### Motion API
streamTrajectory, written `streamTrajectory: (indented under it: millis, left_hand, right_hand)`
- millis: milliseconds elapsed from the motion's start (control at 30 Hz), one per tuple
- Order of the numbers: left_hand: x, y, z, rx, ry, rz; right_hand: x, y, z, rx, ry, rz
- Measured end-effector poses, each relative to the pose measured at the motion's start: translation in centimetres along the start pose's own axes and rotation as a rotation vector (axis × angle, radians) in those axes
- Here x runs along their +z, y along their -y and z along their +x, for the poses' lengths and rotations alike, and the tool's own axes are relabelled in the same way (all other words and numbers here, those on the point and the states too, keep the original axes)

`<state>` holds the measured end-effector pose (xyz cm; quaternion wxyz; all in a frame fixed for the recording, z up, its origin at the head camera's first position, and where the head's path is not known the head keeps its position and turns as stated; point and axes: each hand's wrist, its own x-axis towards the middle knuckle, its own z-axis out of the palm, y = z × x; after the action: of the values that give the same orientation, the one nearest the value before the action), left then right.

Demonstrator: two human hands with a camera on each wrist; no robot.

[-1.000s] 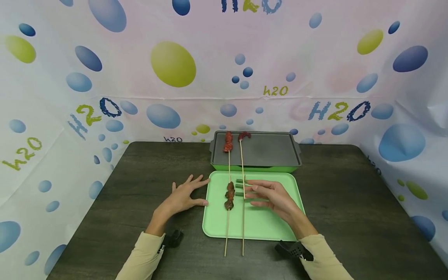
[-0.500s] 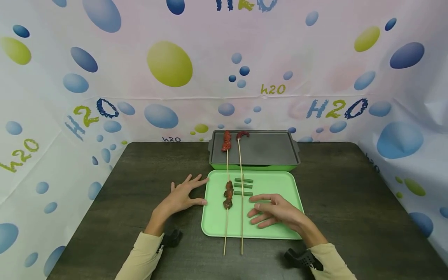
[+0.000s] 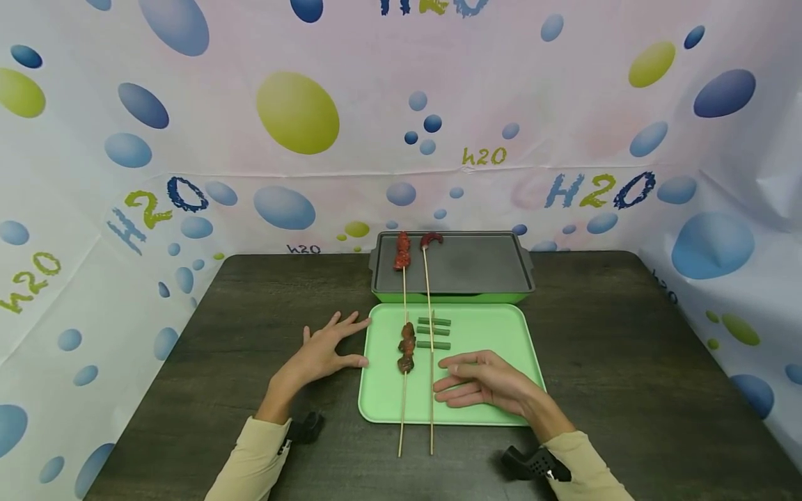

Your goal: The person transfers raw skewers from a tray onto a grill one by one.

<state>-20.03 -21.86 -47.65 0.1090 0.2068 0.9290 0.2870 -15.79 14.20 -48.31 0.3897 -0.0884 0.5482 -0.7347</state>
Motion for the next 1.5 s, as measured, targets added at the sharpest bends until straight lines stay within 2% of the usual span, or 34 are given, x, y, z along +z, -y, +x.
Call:
streamTrajectory:
  millis: [367,633,833,1133,1300,1500]
  left_hand:
    - [0.0,-0.2,0.1,-0.001,0.005,0.0]
    - [0.0,0.0,-0.1,-0.012,0.0,-0.009]
    - [0.0,0.1,-0.1,-0.011,-0.001,-0.015]
    - [0.0,0.0,0.1,-0.016,0.004,-0.007]
    - [-0.1,-0.1,0.0,-0.014,0.004,-0.005]
    - [-0.1,-0.2,0.0,-0.009,0.007,-0.001]
  right_hand:
    - [0.0,-0.2,0.5,0.038,-0.007,0.082]
    - [0.2,-0.2,0.8,0.024,0.012,0.146]
    - [0.7,0.0,1.0,0.005,-0.034,0.196]
    - [0.5,0.4,0.4,-0.004,-0.125,0.108]
    - [0.3,0.9,-0.2,0.005,-0.126,0.005]
    - [-0.2,2.2,-1.7,0.016,-0.083,-0.131]
